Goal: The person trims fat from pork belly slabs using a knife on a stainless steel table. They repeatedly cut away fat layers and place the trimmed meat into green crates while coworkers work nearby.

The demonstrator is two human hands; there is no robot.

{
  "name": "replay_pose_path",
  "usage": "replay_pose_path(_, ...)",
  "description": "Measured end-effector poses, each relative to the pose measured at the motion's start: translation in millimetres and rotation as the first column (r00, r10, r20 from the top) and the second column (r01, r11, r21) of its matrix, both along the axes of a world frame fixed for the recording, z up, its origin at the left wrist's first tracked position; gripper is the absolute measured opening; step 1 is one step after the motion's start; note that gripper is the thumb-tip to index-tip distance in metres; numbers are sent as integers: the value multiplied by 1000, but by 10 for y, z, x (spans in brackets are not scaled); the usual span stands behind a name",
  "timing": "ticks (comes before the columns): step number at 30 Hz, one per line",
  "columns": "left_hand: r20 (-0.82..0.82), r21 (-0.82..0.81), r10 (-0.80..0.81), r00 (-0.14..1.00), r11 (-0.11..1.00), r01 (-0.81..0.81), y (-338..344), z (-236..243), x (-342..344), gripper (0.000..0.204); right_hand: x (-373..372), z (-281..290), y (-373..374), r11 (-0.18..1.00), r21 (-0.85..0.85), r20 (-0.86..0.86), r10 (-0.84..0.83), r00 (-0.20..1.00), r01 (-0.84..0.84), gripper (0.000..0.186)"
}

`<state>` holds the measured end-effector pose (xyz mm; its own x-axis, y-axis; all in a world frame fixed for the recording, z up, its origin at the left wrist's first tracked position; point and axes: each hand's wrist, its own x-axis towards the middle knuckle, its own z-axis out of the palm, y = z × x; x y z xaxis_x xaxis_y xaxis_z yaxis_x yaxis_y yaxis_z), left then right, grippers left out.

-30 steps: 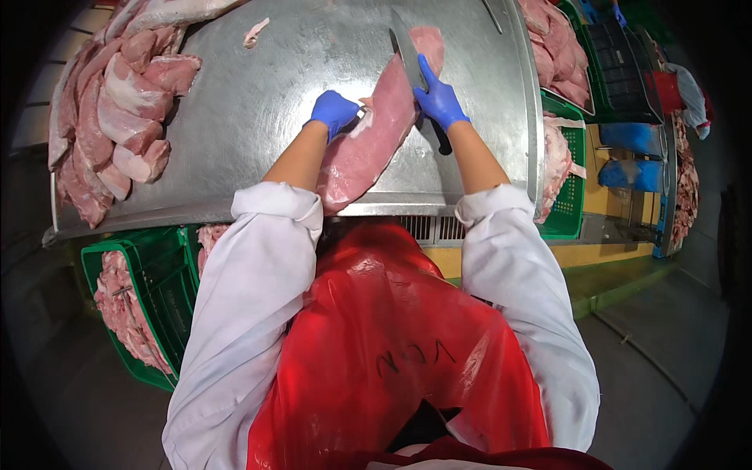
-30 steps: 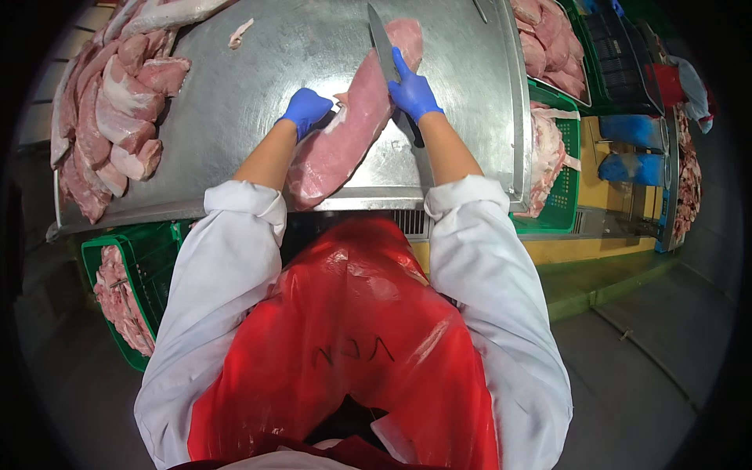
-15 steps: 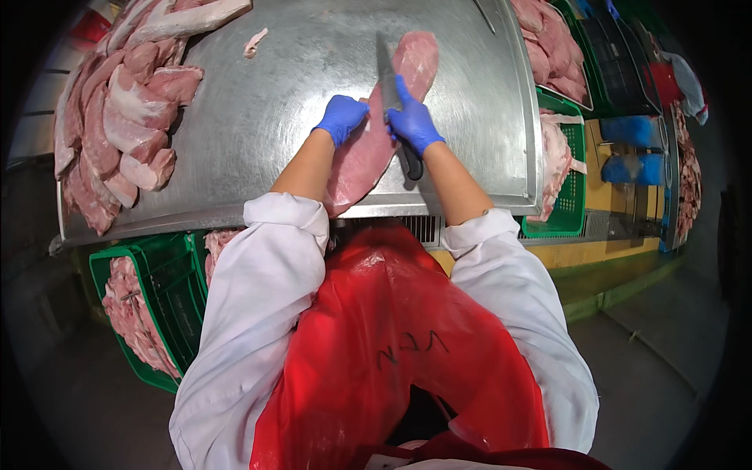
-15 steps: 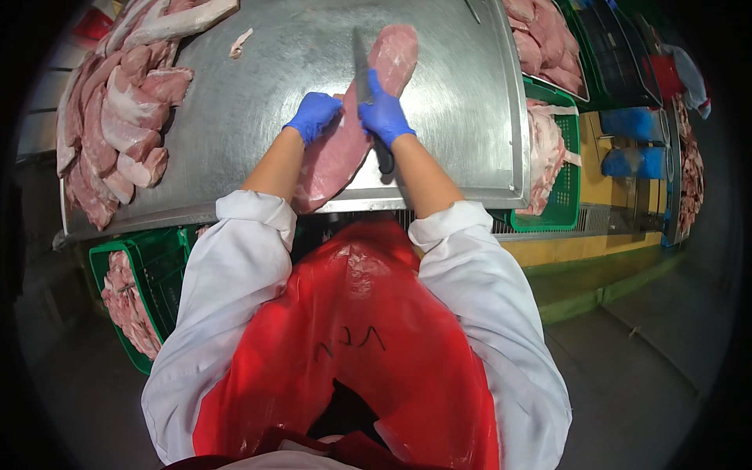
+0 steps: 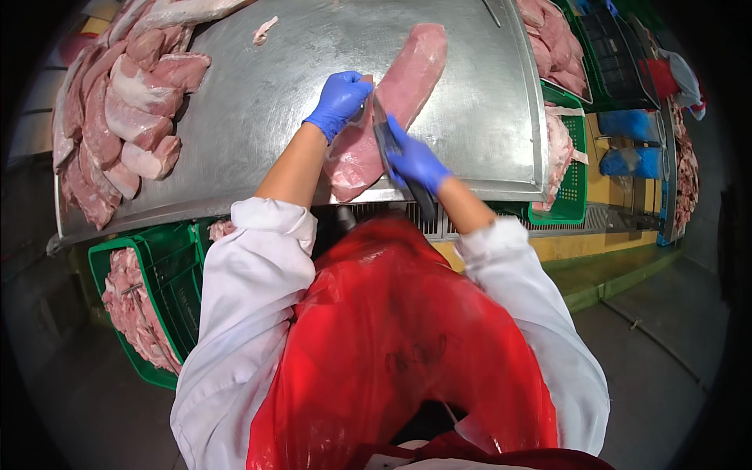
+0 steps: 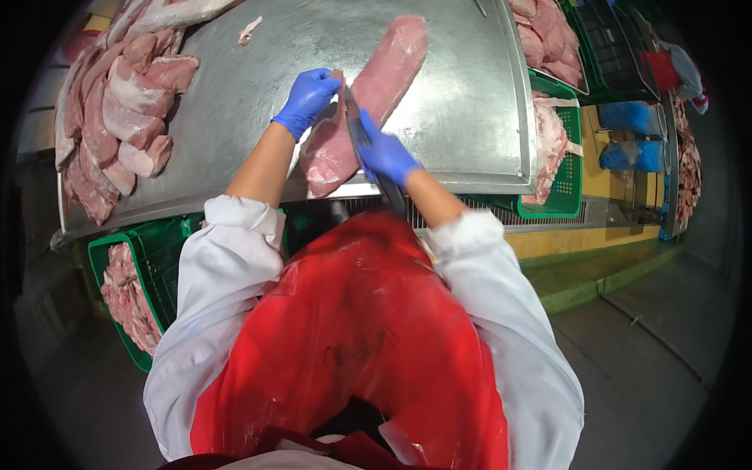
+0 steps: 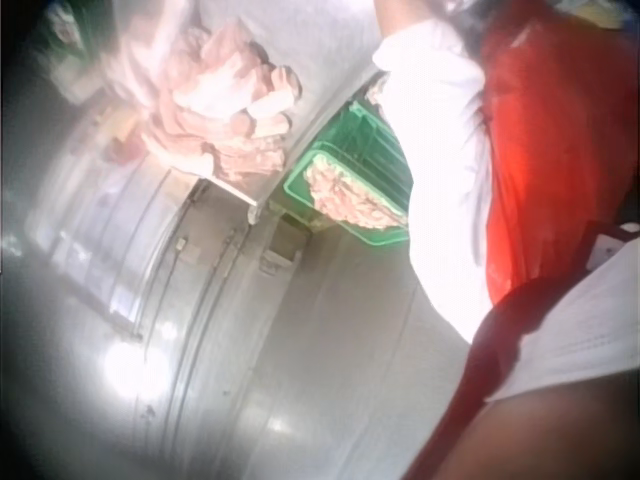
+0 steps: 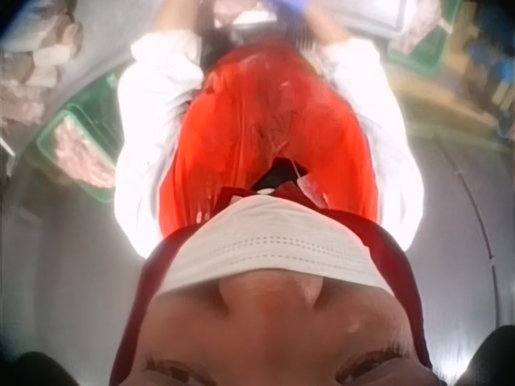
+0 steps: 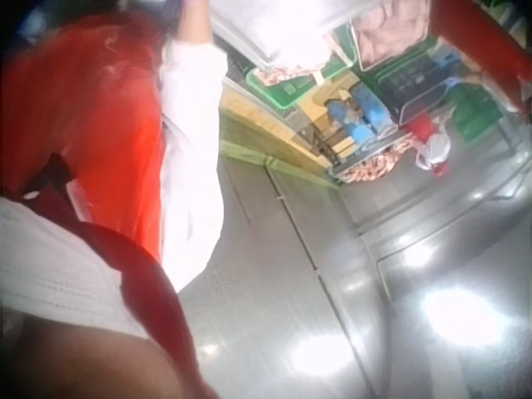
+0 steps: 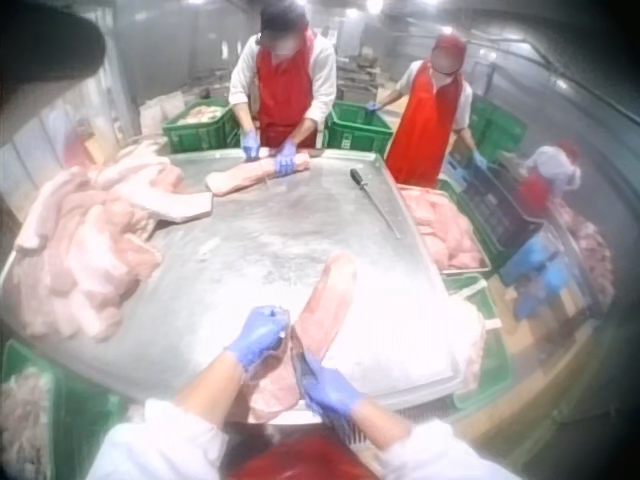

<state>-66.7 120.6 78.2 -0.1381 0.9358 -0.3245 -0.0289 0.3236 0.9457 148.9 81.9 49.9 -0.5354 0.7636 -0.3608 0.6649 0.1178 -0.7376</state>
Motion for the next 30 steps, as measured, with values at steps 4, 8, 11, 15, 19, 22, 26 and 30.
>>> replay_pose_path(4,-50,168,-23,998,985,31,-260,139,-27,11,166,525,-600,918,-390,-136,-136,981,74,81)
replay_pose_path(8,92,229,-76,993,972,53,-449,489,72,12,-455,153,81,934,-321,-195,-230,954,159,78)
replay_pose_path(11,171,210,15,985,976,-52,-559,563,-167,11,-361,202,-321,957,-286,-202,-107,974,46,77)
replay_pose_path(15,451,235,40,891,958,-162,-756,617,-500,6,-145,280,-638,986,-74,-93,143,985,-150,76)
replay_pose_path(19,612,285,-11,791,936,-207,-879,838,-544,3,-697,209,53,968,1,-113,248,962,-249,77)
replay_pose_path(22,670,334,15,742,887,-319,-942,763,-918,3,-472,498,161,853,-187,-46,487,872,-487,77)
replay_pose_path(26,710,315,10,704,890,-330,-1155,941,-932,5,-89,400,232,773,-259,-64,585,808,-580,80)
replay_pose_path(30,640,376,-4,768,873,-309,-1113,1164,-753,4,-945,365,438,753,-99,-154,634,758,-650,80)
